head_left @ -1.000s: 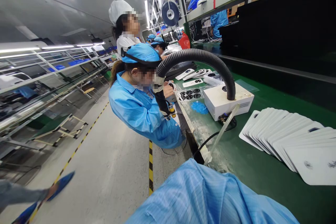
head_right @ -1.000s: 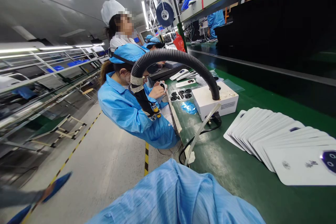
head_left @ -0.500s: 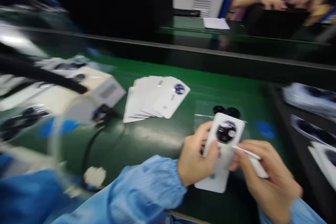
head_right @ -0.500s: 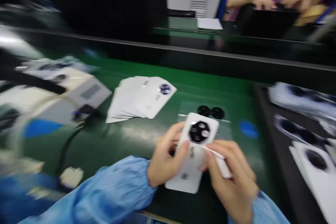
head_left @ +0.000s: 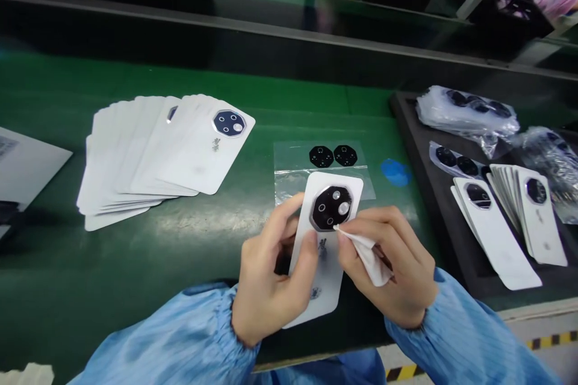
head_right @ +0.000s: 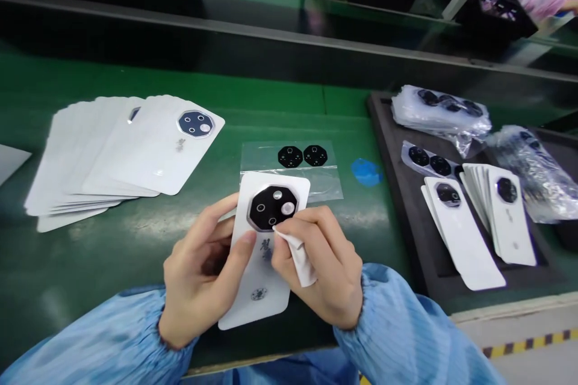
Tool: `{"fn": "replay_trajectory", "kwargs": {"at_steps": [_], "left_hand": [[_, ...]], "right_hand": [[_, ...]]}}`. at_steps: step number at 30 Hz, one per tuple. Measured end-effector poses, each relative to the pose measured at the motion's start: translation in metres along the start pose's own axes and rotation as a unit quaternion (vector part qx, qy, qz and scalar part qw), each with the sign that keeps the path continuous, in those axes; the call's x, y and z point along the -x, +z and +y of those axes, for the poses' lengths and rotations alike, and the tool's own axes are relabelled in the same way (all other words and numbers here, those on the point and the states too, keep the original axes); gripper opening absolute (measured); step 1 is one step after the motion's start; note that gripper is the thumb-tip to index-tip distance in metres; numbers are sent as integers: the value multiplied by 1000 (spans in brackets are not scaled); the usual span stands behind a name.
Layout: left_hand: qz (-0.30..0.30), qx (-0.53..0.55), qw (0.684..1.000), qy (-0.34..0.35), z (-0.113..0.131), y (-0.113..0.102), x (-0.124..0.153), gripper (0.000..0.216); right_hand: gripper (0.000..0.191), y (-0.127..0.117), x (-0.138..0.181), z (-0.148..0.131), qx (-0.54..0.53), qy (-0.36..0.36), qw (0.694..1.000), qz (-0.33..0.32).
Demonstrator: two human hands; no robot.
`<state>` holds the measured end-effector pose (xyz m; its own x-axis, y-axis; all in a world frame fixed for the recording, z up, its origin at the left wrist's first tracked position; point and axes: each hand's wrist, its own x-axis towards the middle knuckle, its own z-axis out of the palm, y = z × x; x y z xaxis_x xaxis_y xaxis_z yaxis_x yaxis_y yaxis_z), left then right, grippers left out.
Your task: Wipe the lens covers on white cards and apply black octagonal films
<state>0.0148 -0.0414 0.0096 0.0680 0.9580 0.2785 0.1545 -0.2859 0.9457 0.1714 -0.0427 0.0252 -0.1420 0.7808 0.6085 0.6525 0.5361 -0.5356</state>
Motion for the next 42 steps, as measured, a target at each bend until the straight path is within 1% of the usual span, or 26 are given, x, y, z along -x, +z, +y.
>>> {"fn": "replay_trajectory", "kwargs": {"at_steps": [4, 12, 21, 29, 34, 39, 42], "left_hand": [[-2, -35, 999, 24, 0, -1, 2, 45], [-10, -78, 996, 38, 3, -2, 1, 44], [-20, -82, 996, 42, 2, -2, 3, 44], [-19, -101, 994, 47, 3, -1, 3, 43], [-19, -102, 994, 46, 3, -1, 3, 42], [-15, -112, 992, 52, 1, -1, 5, 42], [-9, -129, 990, 51, 0, 0, 5, 43]], "right_hand": [[21, 2, 0, 0, 15, -11, 1000, 5], [20, 3, -4, -2, 35, -21, 999, -2], [20, 2, -4, -2, 64, -27, 998, 0], [17, 0, -3, -4, 58, -30, 997, -32], [17, 1, -2, -3, 62, -22, 998, -9], [15, 3, -3, -4, 72, -17, 997, -8], [14, 3, -3, -4, 57, -10, 998, -18]]}}
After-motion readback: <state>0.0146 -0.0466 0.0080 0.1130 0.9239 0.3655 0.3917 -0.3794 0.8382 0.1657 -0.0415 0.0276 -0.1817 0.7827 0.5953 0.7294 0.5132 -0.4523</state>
